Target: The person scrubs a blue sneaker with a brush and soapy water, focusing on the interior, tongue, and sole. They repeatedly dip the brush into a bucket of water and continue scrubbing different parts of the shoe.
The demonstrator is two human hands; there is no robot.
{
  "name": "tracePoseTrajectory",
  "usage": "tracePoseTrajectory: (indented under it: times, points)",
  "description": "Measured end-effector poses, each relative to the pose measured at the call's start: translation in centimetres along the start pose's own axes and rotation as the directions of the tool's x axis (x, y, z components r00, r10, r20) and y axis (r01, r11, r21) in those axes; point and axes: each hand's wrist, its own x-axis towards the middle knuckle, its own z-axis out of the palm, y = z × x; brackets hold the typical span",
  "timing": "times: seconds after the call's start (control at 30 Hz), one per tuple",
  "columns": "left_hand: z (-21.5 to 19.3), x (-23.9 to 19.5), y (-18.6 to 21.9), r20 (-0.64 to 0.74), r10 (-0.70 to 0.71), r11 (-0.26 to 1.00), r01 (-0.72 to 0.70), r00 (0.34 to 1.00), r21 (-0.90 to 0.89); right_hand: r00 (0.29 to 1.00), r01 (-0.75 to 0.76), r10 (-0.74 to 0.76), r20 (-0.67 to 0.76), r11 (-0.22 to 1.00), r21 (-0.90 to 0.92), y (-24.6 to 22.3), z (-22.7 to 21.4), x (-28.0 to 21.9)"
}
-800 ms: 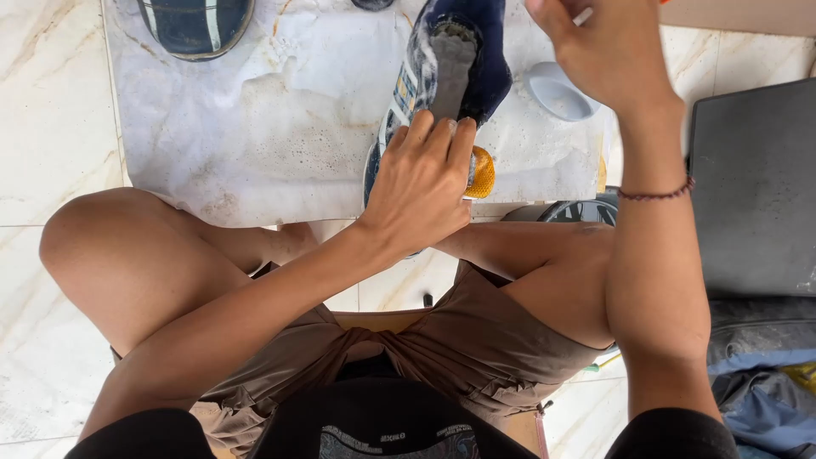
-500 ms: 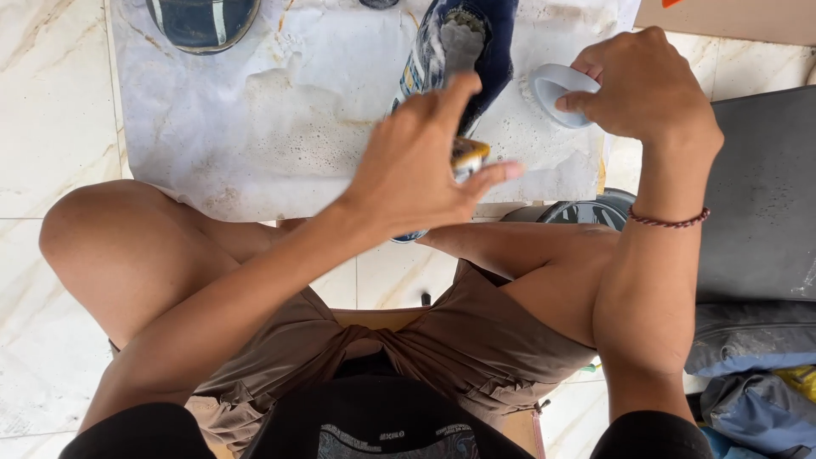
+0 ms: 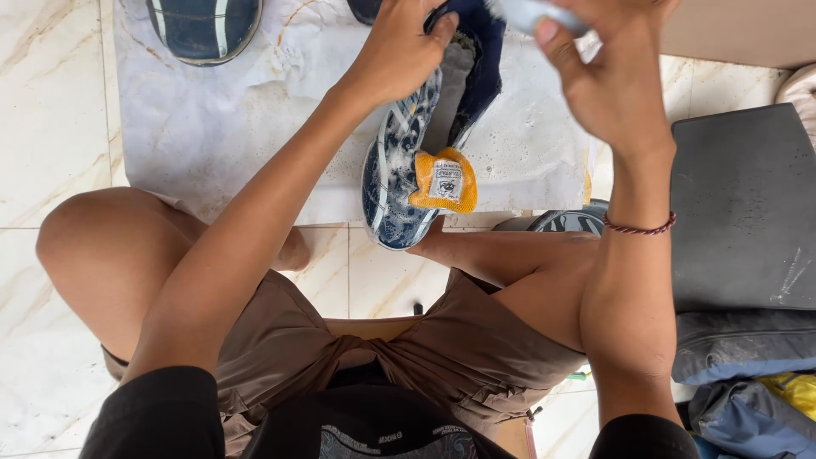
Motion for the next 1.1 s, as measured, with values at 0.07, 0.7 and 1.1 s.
tracePoseTrajectory:
  times: [0.07,0.7,1.1]
  points:
    - [0.1,-0.3,0.8,-0.027,0.019,0.999,-0.020,0.999,-0.039,0.999,0.027,-0.025,0.044,0.999,-0.034,-2.2,-0.1,0.7]
    - [0.5,-2.9,2.2,-0.024,-0.163,0.942,0.148,0.986,-0.302,0.974,0.170,-0.154,0.164,0.981,-0.090,0.6,1.4,3.2]
    - [-0.2,-3.1,2.5,-0.076,-0.161,0.963,0.140,0.984,-0.232,0.987,0.140,-0.111,0.117,0.949,-0.282,2.4,2.9,2.5]
